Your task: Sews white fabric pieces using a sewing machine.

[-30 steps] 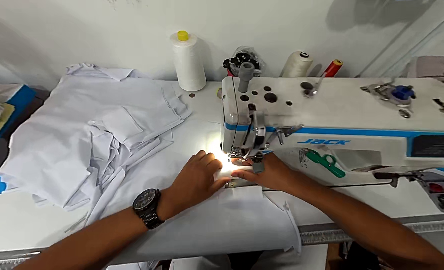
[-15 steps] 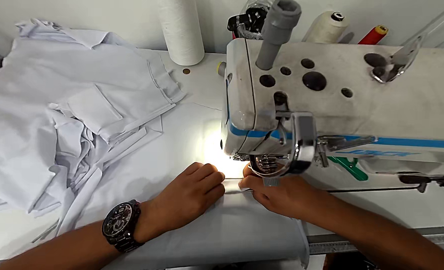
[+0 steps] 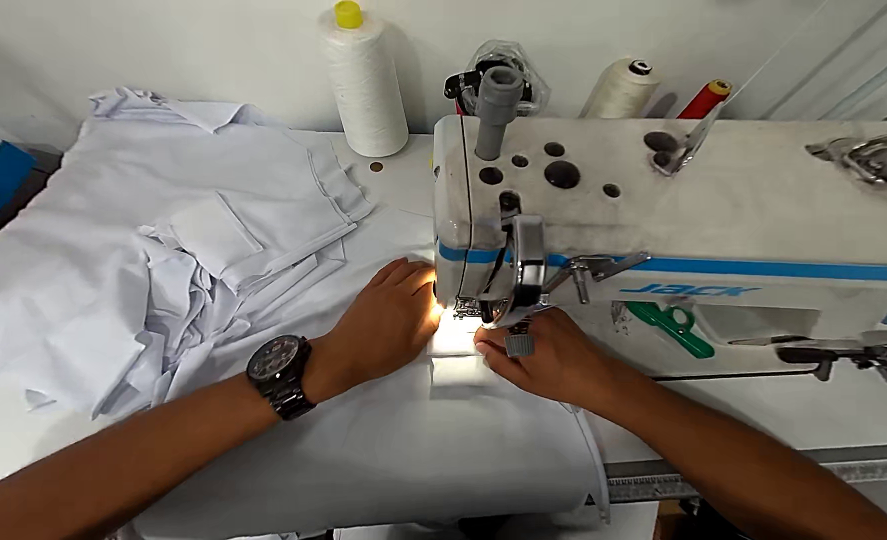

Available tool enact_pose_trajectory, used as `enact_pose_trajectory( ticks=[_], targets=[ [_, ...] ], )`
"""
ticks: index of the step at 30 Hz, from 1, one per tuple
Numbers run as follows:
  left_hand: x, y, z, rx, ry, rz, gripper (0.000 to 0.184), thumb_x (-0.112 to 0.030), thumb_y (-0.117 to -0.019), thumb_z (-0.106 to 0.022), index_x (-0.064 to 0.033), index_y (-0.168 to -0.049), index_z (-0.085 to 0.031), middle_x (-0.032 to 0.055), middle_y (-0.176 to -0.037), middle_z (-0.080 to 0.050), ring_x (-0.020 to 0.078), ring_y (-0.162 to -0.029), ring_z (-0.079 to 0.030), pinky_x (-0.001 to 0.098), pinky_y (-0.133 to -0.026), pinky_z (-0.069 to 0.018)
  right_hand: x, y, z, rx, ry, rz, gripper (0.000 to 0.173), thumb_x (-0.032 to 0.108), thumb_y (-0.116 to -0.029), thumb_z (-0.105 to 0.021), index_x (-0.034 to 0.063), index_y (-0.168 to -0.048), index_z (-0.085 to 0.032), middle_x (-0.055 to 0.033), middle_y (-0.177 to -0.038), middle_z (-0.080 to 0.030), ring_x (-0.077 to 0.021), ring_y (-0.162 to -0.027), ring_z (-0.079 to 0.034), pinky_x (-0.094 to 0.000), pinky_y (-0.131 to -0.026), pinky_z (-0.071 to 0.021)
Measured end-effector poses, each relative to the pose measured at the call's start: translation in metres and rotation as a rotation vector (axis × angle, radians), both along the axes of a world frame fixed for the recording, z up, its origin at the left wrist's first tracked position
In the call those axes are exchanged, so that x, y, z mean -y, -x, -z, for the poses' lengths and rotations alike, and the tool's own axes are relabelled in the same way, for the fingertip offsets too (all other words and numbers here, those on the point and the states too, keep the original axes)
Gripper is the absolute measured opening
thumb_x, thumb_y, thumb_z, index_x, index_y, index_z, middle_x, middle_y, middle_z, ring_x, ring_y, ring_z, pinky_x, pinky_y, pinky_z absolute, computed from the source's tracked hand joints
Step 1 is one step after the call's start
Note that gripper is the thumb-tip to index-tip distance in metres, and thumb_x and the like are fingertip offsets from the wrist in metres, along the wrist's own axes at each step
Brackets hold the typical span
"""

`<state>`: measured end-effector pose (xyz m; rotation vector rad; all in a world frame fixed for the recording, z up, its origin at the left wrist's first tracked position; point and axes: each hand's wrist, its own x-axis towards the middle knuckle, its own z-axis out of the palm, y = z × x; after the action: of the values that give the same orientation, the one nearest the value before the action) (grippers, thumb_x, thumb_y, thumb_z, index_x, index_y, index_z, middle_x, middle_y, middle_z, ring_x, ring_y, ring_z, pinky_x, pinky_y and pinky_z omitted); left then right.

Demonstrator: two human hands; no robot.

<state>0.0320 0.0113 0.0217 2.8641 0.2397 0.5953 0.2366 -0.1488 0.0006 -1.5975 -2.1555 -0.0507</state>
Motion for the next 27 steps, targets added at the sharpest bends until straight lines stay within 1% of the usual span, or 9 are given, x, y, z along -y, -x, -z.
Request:
enact_pose_trajectory(
  ticks=[3, 6, 11, 14, 16, 19, 21, 23, 27],
  targets=[
    [0.011, 0.011, 0.010, 0.058, 0.034, 0.011, 0.038, -0.040, -0.0982, -0.054, -0.0069, -0.101, -0.074, 0.0087, -0.101, -0.071, 0.0249, -0.106, -0.067, 0.0436, -0.092, -0.0548, 0.000, 0.004, 0.002, 0.026, 0.030, 0.027, 0.031, 0.037, -0.0987, -0.055, 0.0148, -0.089, -0.074, -0.0006, -0.080, -0.068, -0.0166, -0.079, -0.068, -0.0382, -0.069, -0.0560],
    [0.022, 0.018, 0.022, 0.083, -0.002, 0.064, 0.040, -0.045, -0.0987, -0.058, -0.0102, -0.112, -0.072, 0.0066, -0.112, -0.070, 0.0223, -0.112, -0.065, 0.0415, -0.100, -0.0510, 0.000, 0.006, 0.003, 0.043, 0.011, 0.041, 0.031, 0.041, -0.0985, -0.058, 0.0158, -0.091, -0.073, -0.0015, -0.081, -0.068, -0.0180, -0.080, -0.069, -0.0384, -0.069, -0.0569],
    [0.027, 0.027, 0.025, 0.095, -0.093, 0.183, 0.032, -0.034, -0.1053, -0.052, -0.0136, -0.110, -0.076, 0.0039, -0.117, -0.070, 0.0216, -0.115, -0.062, 0.0384, -0.100, -0.0487, 0.005, 0.008, 0.009, 0.045, 0.058, -0.048, 0.029, 0.038, -0.1038, -0.053, 0.0186, -0.108, -0.074, -0.0026, -0.096, -0.071, -0.0187, -0.090, -0.069, -0.0378, -0.076, -0.0582],
    [0.031, 0.032, 0.026, 0.061, -0.136, 0.201, 0.044, -0.044, -0.1057, -0.047, -0.0107, -0.114, -0.075, 0.0038, -0.120, -0.071, 0.0210, -0.115, -0.062, 0.0367, -0.099, -0.0474, 0.008, 0.009, 0.009, 0.050, 0.078, -0.072, 0.030, 0.035, -0.1049, -0.051, 0.0188, -0.114, -0.075, -0.0026, -0.102, -0.071, -0.0184, -0.095, -0.069, -0.0366, -0.079, -0.0581],
    [0.034, 0.033, 0.025, 0.046, -0.141, 0.194, 0.052, -0.054, -0.1033, -0.047, -0.0104, -0.114, -0.074, 0.0043, -0.118, -0.070, 0.0208, -0.114, -0.062, 0.0348, -0.099, -0.0484, 0.010, 0.008, 0.009, 0.038, 0.077, -0.084, 0.035, 0.040, -0.1052, -0.050, 0.0181, -0.113, -0.075, -0.0024, -0.103, -0.072, -0.0178, -0.097, -0.069, -0.0353, -0.081, -0.0579],
    [0.034, 0.031, 0.024, 0.066, -0.112, 0.194, 0.039, -0.040, -0.1051, -0.050, -0.0099, -0.110, -0.075, 0.0049, -0.113, -0.070, 0.0205, -0.111, -0.063, 0.0328, -0.099, -0.0495, 0.012, 0.008, 0.006, 0.008, 0.093, -0.100, 0.051, 0.060, -0.1010, -0.048, 0.0179, -0.116, -0.074, -0.0033, -0.107, -0.071, -0.0167, -0.102, -0.067, -0.0347, -0.085, -0.0560],
    [0.035, 0.029, 0.022, 0.082, -0.093, 0.177, 0.033, -0.031, -0.1048, -0.050, -0.0112, -0.106, -0.076, 0.0037, -0.109, -0.070, 0.0196, -0.107, -0.063, 0.0326, -0.093, -0.0495, 0.013, 0.009, 0.005, 0.016, 0.108, -0.091, 0.057, 0.067, -0.0960, -0.050, 0.0193, -0.119, -0.073, -0.0029, -0.109, -0.069, -0.0164, -0.104, -0.065, -0.0354, -0.086, -0.0544],
    [0.034, 0.028, 0.021, 0.078, -0.048, 0.149, 0.033, -0.031, -0.1040, -0.049, -0.0136, -0.104, -0.077, 0.0012, -0.108, -0.071, 0.0174, -0.105, -0.062, 0.0318, -0.088, -0.0492, 0.013, 0.010, 0.005, 0.016, 0.105, -0.081, 0.050, 0.061, -0.0962, -0.054, 0.0201, -0.119, -0.073, -0.0022, -0.106, -0.069, -0.0166, -0.103, -0.065, -0.0361, -0.087, -0.0544],
    [0.033, 0.028, 0.022, 0.069, 0.028, 0.115, 0.034, -0.045, -0.0990, -0.057, -0.0173, -0.105, -0.076, -0.0022, -0.109, -0.070, 0.0140, -0.103, -0.061, 0.0304, -0.083, -0.0490, 0.011, 0.011, 0.005, -0.014, 0.046, -0.063, 0.030, 0.037, -0.0956, -0.060, 0.0198, -0.116, -0.073, -0.0007, -0.101, -0.071, -0.0160, -0.097, -0.067, -0.0357, -0.085, -0.0559]
  ],
)
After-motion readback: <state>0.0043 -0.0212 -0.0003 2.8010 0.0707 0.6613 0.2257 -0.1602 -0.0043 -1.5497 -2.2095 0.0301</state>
